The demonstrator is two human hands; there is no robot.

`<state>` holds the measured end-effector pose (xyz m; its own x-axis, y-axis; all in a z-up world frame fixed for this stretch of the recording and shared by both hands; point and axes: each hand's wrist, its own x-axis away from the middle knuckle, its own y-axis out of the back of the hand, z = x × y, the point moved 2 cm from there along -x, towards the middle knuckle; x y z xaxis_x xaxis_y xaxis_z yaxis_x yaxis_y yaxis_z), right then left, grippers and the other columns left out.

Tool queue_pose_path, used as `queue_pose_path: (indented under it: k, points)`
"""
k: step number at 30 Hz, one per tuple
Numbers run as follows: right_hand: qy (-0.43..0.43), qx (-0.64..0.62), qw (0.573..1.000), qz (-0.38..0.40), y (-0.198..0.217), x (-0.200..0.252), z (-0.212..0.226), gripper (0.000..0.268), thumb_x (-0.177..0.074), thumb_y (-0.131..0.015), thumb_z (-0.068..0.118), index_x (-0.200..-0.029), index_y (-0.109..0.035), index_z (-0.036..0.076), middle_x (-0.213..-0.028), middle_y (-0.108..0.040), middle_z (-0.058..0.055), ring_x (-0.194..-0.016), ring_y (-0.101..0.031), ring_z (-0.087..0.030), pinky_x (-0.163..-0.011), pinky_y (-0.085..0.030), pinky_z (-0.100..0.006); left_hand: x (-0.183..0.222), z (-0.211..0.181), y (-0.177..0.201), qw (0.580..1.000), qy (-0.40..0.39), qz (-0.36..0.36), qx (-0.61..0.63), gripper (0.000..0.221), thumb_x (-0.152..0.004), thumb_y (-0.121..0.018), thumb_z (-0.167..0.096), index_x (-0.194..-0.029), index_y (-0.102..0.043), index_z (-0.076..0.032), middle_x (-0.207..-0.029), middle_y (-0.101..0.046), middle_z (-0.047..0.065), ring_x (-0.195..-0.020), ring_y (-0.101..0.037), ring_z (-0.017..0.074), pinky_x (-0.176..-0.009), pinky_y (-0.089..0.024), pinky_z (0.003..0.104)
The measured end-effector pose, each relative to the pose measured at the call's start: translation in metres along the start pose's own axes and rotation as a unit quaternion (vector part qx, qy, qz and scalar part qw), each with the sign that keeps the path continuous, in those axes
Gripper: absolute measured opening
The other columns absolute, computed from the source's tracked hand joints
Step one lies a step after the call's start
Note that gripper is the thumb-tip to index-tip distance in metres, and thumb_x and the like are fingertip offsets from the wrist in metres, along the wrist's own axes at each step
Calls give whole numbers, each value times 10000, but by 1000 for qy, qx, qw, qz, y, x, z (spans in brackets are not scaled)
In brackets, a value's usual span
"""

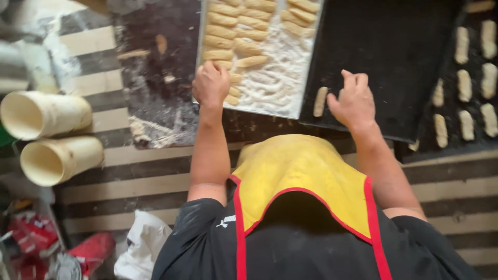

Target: The person picks elongated dough pieces from a flour-dusted tray and arranges them in rows on black baking trays, working through the tray one piece at a time. Other workers at the same table cut dough and pass pieces while the person continues filling the trays.

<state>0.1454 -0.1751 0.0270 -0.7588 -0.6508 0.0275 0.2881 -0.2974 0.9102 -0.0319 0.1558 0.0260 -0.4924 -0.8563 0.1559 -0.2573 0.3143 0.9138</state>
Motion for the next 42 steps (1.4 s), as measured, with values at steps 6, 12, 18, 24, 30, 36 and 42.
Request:
queue_pose_path:
  k: [6,12,18,24,30,36,42]
  points:
    - [110,-113,984,82,3,-64,91,327,-927,-735,189,-1235,-699,83,-1177,-676,-143,-1004,-669,-309,-881,-551,-438,13,22,-7,989,57,44,-126,469,-879,-738,-498,-1096,-699,-85,-1120,-689,180,-1036,-701,368,-828,-586,484]
    - [305,-80,942,118,-94,-128,148,246,-905,-626,89,-1133,-715,62,-1184,-669,-183,-1101,-634,-406,-946,-517,-482,19,22,-7,991,88,15,-103,469,-890,-743,-474,-1128,-676,-75,-1214,-628,162,-1054,-695,360,-811,-594,471]
    - [307,16,942,131,-152,-150,170,150,-902,-606,112,-986,-712,49,-1052,-692,-207,-1035,-662,-393,-892,-544,-495,19,28,-9,990,101,38,-91,447,-819,-811,-432,-1143,-684,-152,-1184,-628,169,-1004,-681,398,-783,-577,520]
    - [274,17,944,182,-103,-134,163,110,-816,-693,117,-913,-703,66,-967,-691,-193,-969,-672,-379,-788,-549,-477,6,55,-46,997,-13,-28,-74,247,-895,-719,-382,-997,-710,-158,-957,-743,141,-933,-685,401,-833,-546,531]
    - [143,-361,896,214,-25,-82,83,242,-925,-758,261,-1022,-661,61,-880,-748,-84,-790,-708,-185,-714,-566,-336,28,3,3,990,-57,4,131,360,-866,-759,-264,-1129,-610,-69,-958,-777,160,-900,-746,322,-816,-557,435]
    - [-54,-347,928,127,69,3,-22,268,-839,-780,212,-1062,-723,75,-947,-776,-49,-840,-726,-123,-752,-590,-293,62,-89,25,911,-351,158,150,359,-864,-790,-123,-1201,-694,-49,-1019,-780,121,-906,-754,221,-726,-564,365]
    - [-149,-298,941,-61,127,57,-68,212,-928,-786,199,-1054,-704,50,-1012,-788,-88,-942,-780,-187,-827,-608,-314,88,-190,-24,796,-435,313,281,290,-909,-799,-117,-1191,-745,-75,-1040,-798,75,-915,-756,139,-760,-598,272]
